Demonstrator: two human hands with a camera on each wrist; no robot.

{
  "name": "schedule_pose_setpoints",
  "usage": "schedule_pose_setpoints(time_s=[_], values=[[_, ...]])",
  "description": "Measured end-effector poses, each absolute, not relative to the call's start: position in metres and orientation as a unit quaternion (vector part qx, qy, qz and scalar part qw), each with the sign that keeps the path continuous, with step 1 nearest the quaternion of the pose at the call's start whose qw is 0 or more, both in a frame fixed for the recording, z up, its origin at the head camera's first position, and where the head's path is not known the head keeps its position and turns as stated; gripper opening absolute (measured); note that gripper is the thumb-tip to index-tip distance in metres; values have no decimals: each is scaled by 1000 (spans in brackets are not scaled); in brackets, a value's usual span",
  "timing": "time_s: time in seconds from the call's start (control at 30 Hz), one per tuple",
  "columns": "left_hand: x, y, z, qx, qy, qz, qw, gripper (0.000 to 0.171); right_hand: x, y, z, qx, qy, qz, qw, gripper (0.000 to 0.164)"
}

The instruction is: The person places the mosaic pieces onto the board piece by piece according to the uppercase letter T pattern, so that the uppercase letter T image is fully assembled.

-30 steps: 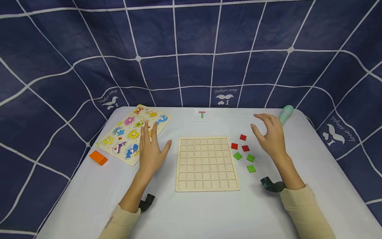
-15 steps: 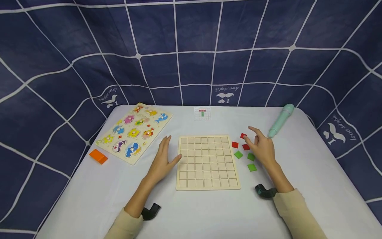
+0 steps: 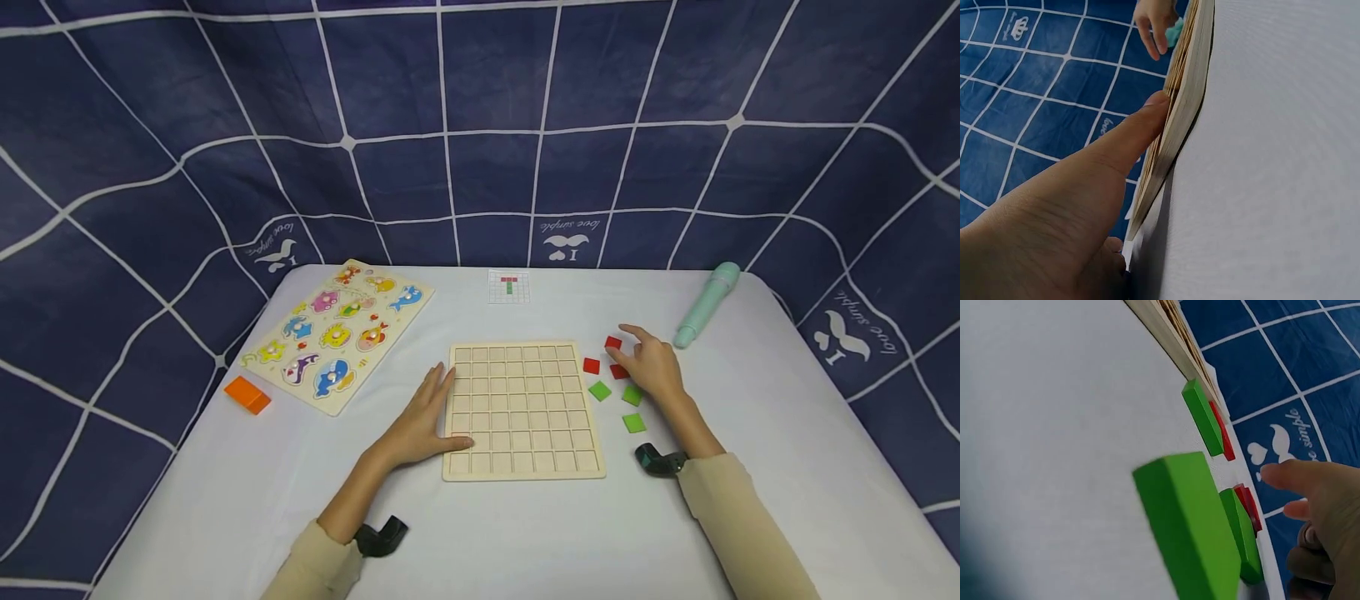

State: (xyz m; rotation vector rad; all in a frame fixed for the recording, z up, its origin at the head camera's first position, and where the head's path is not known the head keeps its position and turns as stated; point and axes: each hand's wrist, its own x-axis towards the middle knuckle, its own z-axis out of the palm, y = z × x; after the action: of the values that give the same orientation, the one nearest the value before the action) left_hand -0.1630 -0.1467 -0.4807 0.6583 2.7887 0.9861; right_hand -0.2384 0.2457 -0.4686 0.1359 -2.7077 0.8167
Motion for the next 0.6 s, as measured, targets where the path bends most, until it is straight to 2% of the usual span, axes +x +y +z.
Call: schedule_pose_setpoints(time_s=[0.23,0.6], values=[[-163,-147,-483,219,927,299,64,109,-245,248,-475,25,-955,279,100,46],[-163,-147,-484,218,933,279,65,109,-246,248,-479,20,-954,280,104,37]])
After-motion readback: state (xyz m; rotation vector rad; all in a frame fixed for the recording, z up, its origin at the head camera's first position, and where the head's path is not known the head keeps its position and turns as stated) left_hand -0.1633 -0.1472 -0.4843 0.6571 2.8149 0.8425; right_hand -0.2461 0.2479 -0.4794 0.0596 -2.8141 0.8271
